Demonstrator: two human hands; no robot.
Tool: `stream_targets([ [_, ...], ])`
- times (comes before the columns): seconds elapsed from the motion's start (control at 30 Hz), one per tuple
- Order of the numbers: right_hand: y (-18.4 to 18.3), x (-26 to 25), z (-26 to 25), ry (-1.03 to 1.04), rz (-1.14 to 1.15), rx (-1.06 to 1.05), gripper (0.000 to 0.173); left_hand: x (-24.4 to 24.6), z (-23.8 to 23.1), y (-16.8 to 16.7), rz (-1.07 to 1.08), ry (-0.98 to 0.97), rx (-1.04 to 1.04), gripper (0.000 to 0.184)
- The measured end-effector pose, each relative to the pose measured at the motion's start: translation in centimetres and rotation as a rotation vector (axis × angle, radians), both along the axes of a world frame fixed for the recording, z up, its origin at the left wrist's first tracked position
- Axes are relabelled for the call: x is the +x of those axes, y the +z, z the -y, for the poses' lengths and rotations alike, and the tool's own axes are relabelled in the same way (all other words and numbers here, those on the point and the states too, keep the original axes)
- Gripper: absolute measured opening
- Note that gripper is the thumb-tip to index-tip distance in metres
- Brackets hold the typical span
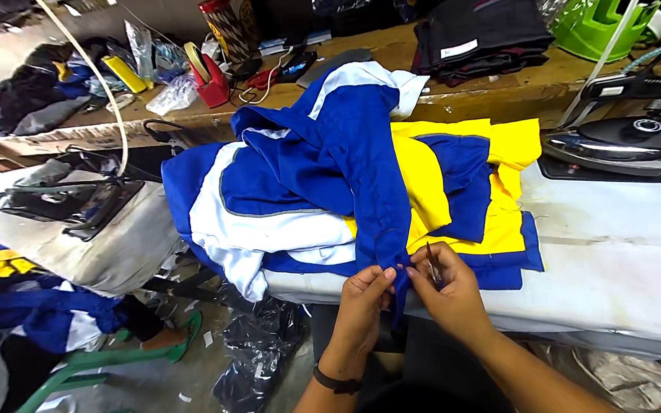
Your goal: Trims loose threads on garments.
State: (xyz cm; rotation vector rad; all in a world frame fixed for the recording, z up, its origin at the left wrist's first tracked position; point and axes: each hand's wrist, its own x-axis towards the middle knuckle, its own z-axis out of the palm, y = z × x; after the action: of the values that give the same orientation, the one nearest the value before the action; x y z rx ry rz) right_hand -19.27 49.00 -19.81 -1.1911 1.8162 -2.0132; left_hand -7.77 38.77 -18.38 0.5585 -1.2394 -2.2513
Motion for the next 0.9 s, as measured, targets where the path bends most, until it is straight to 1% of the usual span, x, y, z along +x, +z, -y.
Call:
stream_targets([
  [0.1, 0.3, -0.2, -0.4, -0.074, -0.208, -0.017, 0.021, 0.0, -0.2, 0.5, 0.026, 0.079, -0.126, 0.018],
  [0.2, -0.1, 0.0, -0.1, -0.148, -0.306, -0.015, 0.019, -0.1, -0.8, 0.8, 0.034, 0.118, -0.236, 0.017],
  [0.3, -0.3, 0.1, 0.1, -0.206, -0.407, -0.032, 0.013, -0.1, -1.0, 0.2, 0.020, 0.167, -0.515, 0.013],
  [0.33, -0.2, 0.1, 0.1, -0.204, -0.409, -0.028, 0.012, -0.1, -1.0, 0.1, 0.019, 0.190, -0.602, 0.012],
  [0.37, 0.0, 0.2, 0.0, -0.185, -0.365, -0.014, 0.012, 0.0, -1.0, 0.0, 0.023, 0.205, -0.663, 0.012],
  [0.4, 0.3, 0.3, -0.1, -0.141, -0.262, 0.005, 0.012, 0.0, -1.0, 0.1, 0.028, 0.210, -0.686, 0.012],
  [0.5, 1.6, -0.1, -0.4, 0.118, 0.247, 0.039, 0.002, 0.2, -0.5, 0.4, 0.020, 0.166, -0.587, 0.010],
  [0.53, 1.7, -0.3, -0.5, 0.167, 0.339, 0.042, 0.004, 0.2, -0.3, 0.4, 0.017, 0.152, -0.550, 0.010],
  [0.57, 1.7, -0.3, -0.5, 0.166, 0.328, 0.049, 0.002, 0.3, -0.2, 0.4, 0.016, 0.150, -0.535, 0.009],
  [0.6, 1.5, -0.3, -0.5, 0.131, 0.236, 0.060, 0.002, 0.2, -0.2, 0.3, 0.013, 0.153, -0.540, 0.009],
  [0.63, 1.3, -0.2, -0.5, 0.089, 0.119, 0.073, 0.007, 0.2, -0.1, 0.2, 0.006, 0.156, -0.558, 0.009],
  [0.67, 1.3, -0.2, -0.5, 0.076, 0.059, 0.081, 0.009, 0.2, -0.1, 0.2, 0.000, 0.152, -0.582, 0.009],
  [0.7, 1.5, -0.3, -0.5, 0.115, 0.096, 0.088, 0.007, 0.2, 0.0, 0.2, -0.006, 0.142, -0.595, 0.009],
  [0.73, 1.8, -0.5, -0.6, 0.208, 0.233, 0.089, 0.004, 0.3, 0.0, 0.2, -0.008, 0.126, -0.587, 0.009],
  [0.8, 2.4, -1.1, -0.6, 0.411, 0.593, 0.047, 0.011, 0.4, 0.3, 0.3, -0.010, 0.088, -0.537, 0.009],
  [0.83, 2.6, -1.3, -0.6, 0.454, 0.688, 0.037, 0.013, 0.4, 0.3, 0.3, -0.010, 0.078, -0.519, 0.009],
  [0.87, 2.6, -1.3, -0.5, 0.449, 0.706, 0.036, 0.013, 0.3, 0.3, 0.3, -0.010, 0.076, -0.503, 0.009],
  [0.9, 2.7, -1.3, -0.5, 0.411, 0.651, 0.046, 0.011, 0.3, 0.3, 0.4, -0.005, 0.077, -0.486, 0.010],
])
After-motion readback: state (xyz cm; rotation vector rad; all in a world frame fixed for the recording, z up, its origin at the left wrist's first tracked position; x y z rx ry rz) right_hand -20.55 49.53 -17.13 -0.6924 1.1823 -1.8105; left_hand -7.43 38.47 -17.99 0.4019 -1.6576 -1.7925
